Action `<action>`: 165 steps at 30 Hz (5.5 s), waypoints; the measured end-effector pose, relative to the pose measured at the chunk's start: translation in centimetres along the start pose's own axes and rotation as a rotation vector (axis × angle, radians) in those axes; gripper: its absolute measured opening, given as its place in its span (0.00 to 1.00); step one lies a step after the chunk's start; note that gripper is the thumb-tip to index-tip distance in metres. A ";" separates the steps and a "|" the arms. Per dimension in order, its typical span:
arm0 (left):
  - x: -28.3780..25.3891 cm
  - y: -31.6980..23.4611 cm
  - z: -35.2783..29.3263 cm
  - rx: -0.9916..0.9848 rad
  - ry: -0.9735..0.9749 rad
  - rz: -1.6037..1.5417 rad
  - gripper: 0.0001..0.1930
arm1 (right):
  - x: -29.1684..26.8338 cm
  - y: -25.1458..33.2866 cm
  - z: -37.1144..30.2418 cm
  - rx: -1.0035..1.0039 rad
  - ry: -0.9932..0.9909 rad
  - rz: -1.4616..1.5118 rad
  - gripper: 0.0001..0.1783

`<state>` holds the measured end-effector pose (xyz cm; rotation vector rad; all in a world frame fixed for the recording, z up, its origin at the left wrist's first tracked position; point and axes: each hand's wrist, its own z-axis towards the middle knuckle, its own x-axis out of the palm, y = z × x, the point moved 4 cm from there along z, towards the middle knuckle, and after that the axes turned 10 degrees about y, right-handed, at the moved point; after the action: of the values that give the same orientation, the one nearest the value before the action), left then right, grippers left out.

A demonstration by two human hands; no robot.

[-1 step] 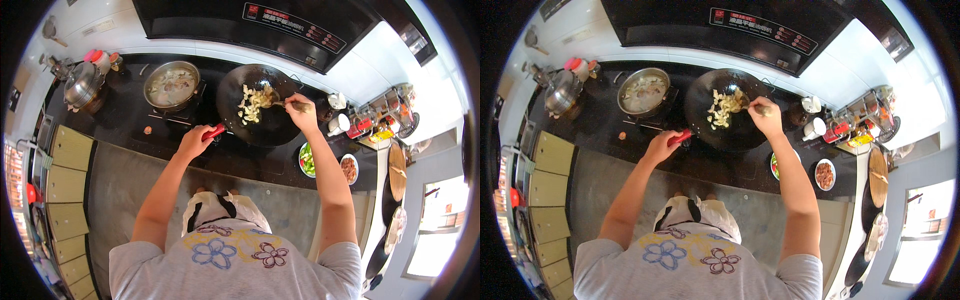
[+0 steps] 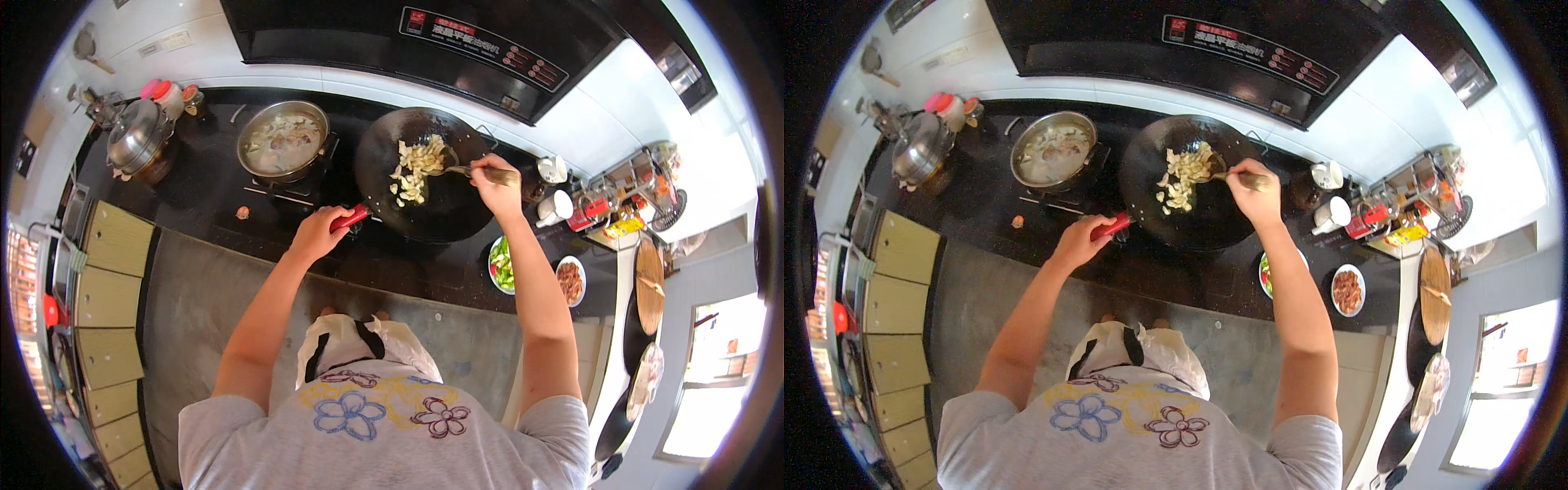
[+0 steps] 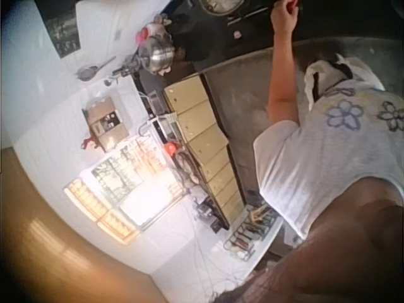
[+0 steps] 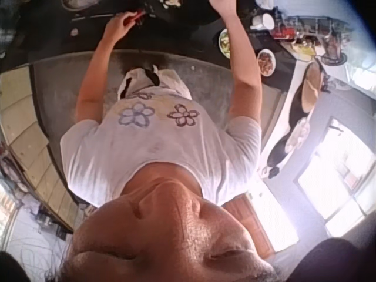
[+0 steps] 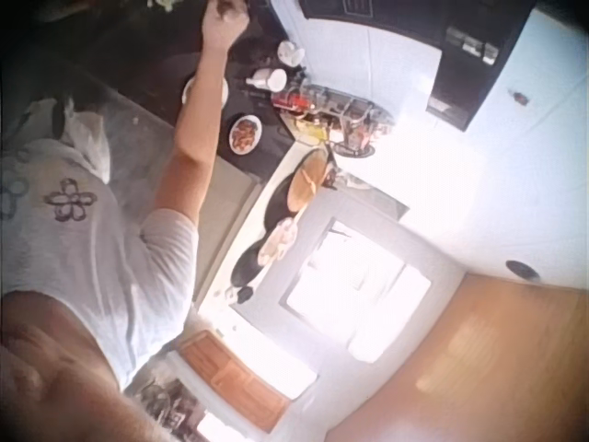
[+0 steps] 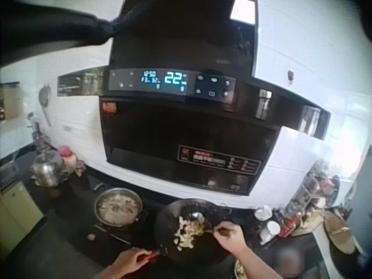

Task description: The person adds chopped meat from a plate into a hot wok and stirs it with a spatula. They then pour a liquid from a cup into the wok and continue to stir-fry the meat until it is cooked.

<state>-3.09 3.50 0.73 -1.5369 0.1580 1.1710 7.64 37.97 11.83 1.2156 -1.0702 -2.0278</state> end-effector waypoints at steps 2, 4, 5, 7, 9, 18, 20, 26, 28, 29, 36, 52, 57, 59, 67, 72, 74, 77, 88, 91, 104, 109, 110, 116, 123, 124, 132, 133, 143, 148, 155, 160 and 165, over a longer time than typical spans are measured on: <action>-0.2 0.8 -0.9 0.008 -0.028 0.016 0.18 | 0.4 1.2 1.0 0.149 -0.044 0.175 0.05; -0.2 0.4 -0.8 0.009 -0.023 0.005 0.18 | 0.2 0.5 1.1 0.066 -0.104 0.224 0.04; -0.2 0.2 -0.8 -0.009 -0.010 0.010 0.18 | 0.8 -0.6 1.0 0.038 -0.114 0.291 0.04; -0.3 -0.1 -0.2 -0.004 -0.005 0.015 0.18 | 2.1 -2.5 0.5 0.063 -0.117 0.355 0.03; -0.3 -0.2 -0.2 0.029 -0.022 0.010 0.17 | 3.2 -3.1 -0.6 0.126 -0.093 0.473 0.03; 0.2 0.2 -0.5 0.004 -0.075 -0.019 0.18 | 5.5 5.4 -14.0 -0.210 0.113 -0.234 0.04; 0.2 0.4 -0.6 0.009 -0.086 -0.042 0.18 | 6.0 4.0 -14.7 -0.198 0.065 -0.398 0.04; 0.3 0.1 -0.3 0.023 -0.065 -0.060 0.18 | 5.9 -2.0 -9.9 0.068 -0.137 0.064 0.03; 0.2 0.4 -0.2 0.012 -0.055 -0.071 0.18 | 5.7 -1.7 -9.8 0.121 -0.122 0.077 0.03; 0.2 0.5 -0.3 0.001 -0.042 -0.083 0.18 | 5.4 -1.5 -9.9 0.147 -0.115 0.083 0.03; 0.2 0.5 -0.3 -0.045 -0.031 -0.104 0.19 | 4.8 -1.2 -12.6 0.077 -0.078 0.059 0.03; 0.4 0.3 -0.2 -0.056 -0.026 -0.079 0.16 | 3.1 4.6 -1.4 0.296 -0.061 -0.149 0.07; 0.6 0.8 -0.6 -0.049 -0.036 -0.076 0.16 | 2.8 3.1 -0.2 0.130 -0.345 0.096 0.07; 0.5 1.0 -0.4 -0.049 -0.052 -0.061 0.16 | 3.3 1.4 0.4 0.114 -0.363 0.193 0.05; 0.3 0.7 -0.5 0.004 -0.088 -0.027 0.16 | 6.8 2.5 -4.8 0.289 -0.080 0.270 0.02; 0.5 0.7 -0.5 -0.041 -0.045 -0.077 0.17 | 7.0 4.5 -11.2 0.020 0.045 -0.150 0.02; 0.4 0.6 -0.5 -0.029 -0.056 -0.077 0.17 | 7.3 2.9 -11.9 0.108 -0.062 0.000 0.02; 0.4 0.4 -0.4 0.008 -0.066 -0.078 0.17 | 5.7 -0.8 -10.6 0.217 -0.129 0.324 0.04; 0.5 0.9 -0.3 -0.007 -0.057 -0.051 0.16 | -0.5 9.2 -2.5 0.508 0.102 0.161 0.07; 0.7 0.7 -0.2 -0.025 -0.040 -0.069 0.17 | 1.7 5.5 -2.5 0.438 -0.022 0.313 0.06; 0.3 0.4 -0.1 -0.008 -0.043 -0.085 0.17 | 4.9 -2.3 -4.0 0.186 -0.225 0.342 0.02; 0.1 0.6 -0.7 -0.001 -0.084 -0.067 0.17 | 4.7 2.2 -9.4 0.321 -0.050 0.172 0.01; 0.1 0.6 -0.7 -0.002 -0.088 -0.074 0.17 | 4.7 1.8 -10.6 0.228 -0.074 0.187 0.01; 0.4 0.9 -0.3 -0.006 -0.045 -0.071 0.18 | 3.7 0.5 -8.2 0.324 -0.115 0.185 0.08; 0.5 1.1 -0.3 0.009 -0.079 -0.059 0.17 | -1.7 8.6 -2.5 0.449 0.013 0.122 0.06; 0.5 1.1 -0.4 0.024 -0.088 -0.054 0.16 | -1.7 9.5 -2.6 0.458 0.030 0.048 0.07; 0.6 0.6 -0.3 -0.009 -0.057 -0.074 0.18 | 2.7 3.4 -1.1 0.037 0.059 -0.276 0.05; 0.6 0.5 -0.3 -0.020 -0.044 -0.069 0.18 | 3.1 3.6 -0.8 -0.131 0.065 -0.337 0.04; 0.5 0.6 -0.3 -0.026 -0.053 -0.084 0.17 | 2.5 -1.5 -1.1 0.128 -0.222 0.351 0.04; 0.1 0.2 -0.3 -0.029 -0.041 -0.078 0.18 | 4.9 -1.6 -3.4 0.297 -0.209 0.549 0.06; 0.2 0.6 -0.5 -0.056 -0.048 -0.073 0.17 | 5.2 2.2 -12.2 0.228 -0.084 0.375 0.05; 0.3 0.5 -0.3 -0.050 -0.056 -0.069 0.17 | 8.0 -0.6 -13.8 0.114 -0.175 0.319 0.03; 0.1 0.5 -0.5 -0.060 -0.044 -0.079 0.17 | 7.6 -0.9 -13.8 0.111 -0.142 0.334 0.03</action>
<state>-3.09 2.99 0.29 -1.5546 0.0327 1.1548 16.54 27.81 3.69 0.8825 -1.3692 -1.8356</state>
